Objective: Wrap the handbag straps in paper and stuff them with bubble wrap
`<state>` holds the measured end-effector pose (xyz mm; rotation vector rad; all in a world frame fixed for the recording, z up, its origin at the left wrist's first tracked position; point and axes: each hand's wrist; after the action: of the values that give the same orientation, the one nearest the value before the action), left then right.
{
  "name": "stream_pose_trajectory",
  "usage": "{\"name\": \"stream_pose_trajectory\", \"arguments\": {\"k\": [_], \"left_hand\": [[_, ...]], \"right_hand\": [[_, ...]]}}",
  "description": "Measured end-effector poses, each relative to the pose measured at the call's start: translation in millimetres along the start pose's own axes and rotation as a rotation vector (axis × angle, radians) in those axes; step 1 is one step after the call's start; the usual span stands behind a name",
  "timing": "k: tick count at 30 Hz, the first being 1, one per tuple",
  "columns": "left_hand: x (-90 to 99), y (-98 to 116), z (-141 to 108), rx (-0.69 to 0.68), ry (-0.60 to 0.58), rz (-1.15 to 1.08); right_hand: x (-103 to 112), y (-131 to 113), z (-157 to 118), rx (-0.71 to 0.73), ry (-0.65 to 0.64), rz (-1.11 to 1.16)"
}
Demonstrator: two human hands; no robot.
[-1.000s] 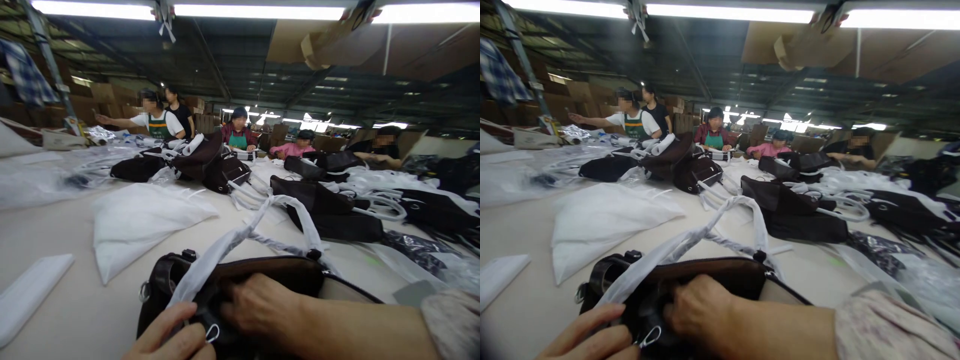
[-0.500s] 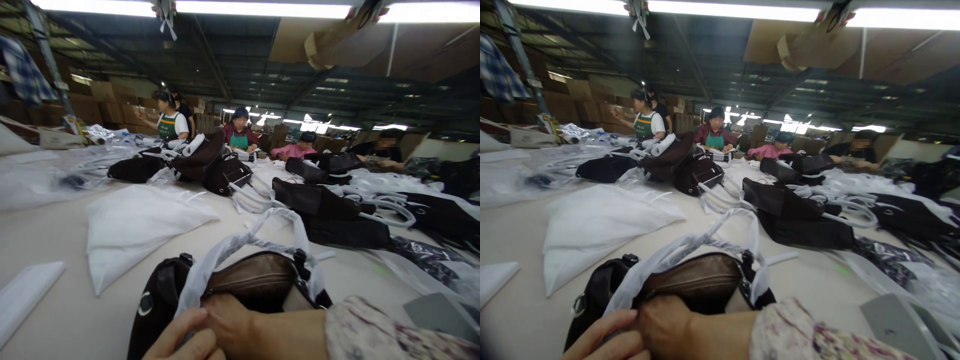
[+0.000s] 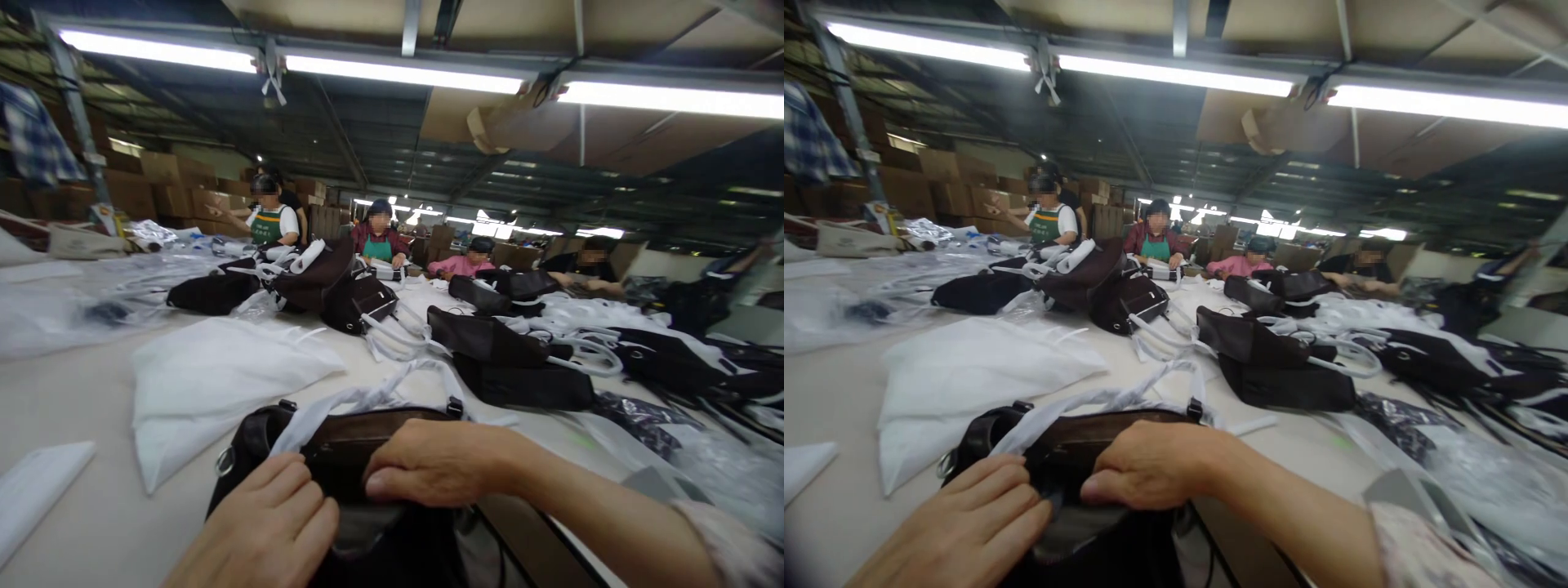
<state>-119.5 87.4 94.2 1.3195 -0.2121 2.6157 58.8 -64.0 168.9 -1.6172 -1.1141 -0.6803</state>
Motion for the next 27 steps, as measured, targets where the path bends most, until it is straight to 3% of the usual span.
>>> {"name": "stream_pose_trajectory", "arguments": {"k": [3,6,10,14,16,19,23,25,27], "left_hand": [[2.0,0,7,0.048,-0.051,0.025],[3.7,-1,12,0.054,-0.013,0.054],[8.5,1,13,0.068,0.024,-0.010],[22.1,-4,24,0.188,0.049,0.008],[29.1,-11,37,0.358,-0.094,0.087],[34.7,-22,63,0.578,-0.433,0.190],[37.7,-37,94,0.525,-0.658,0.092],[39.2,-44,104,0.488,-0.765,-0.098],[39.2,-50,111,0.522,-0.842,-0.374]], "right_hand": [[2,1,-47,-0.112,0.056,0.093],[-13,0,-79,-0.204,0.159,-0.020],[-35,-3,-98,-0.134,0.290,-0.172],[-39,-1,-112,-0.108,0.517,-0.011],[-37,3,-117,-0.179,0.622,0.038],[-34,11,-117,-0.355,0.704,0.017],[-33,24,-107,-0.595,0.653,0.197],[-34,32,-103,-0.589,0.649,0.348],[-35,41,-101,-0.470,0.685,0.464]]}}
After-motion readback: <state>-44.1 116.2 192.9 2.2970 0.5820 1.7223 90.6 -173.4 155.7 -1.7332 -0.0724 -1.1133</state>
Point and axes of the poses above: each hand's wrist, its own z-axis towards the middle knuckle, its own x-axis out of the back of the hand, y = z × x, and after that the axes turned 5 degrees about x, right-handed
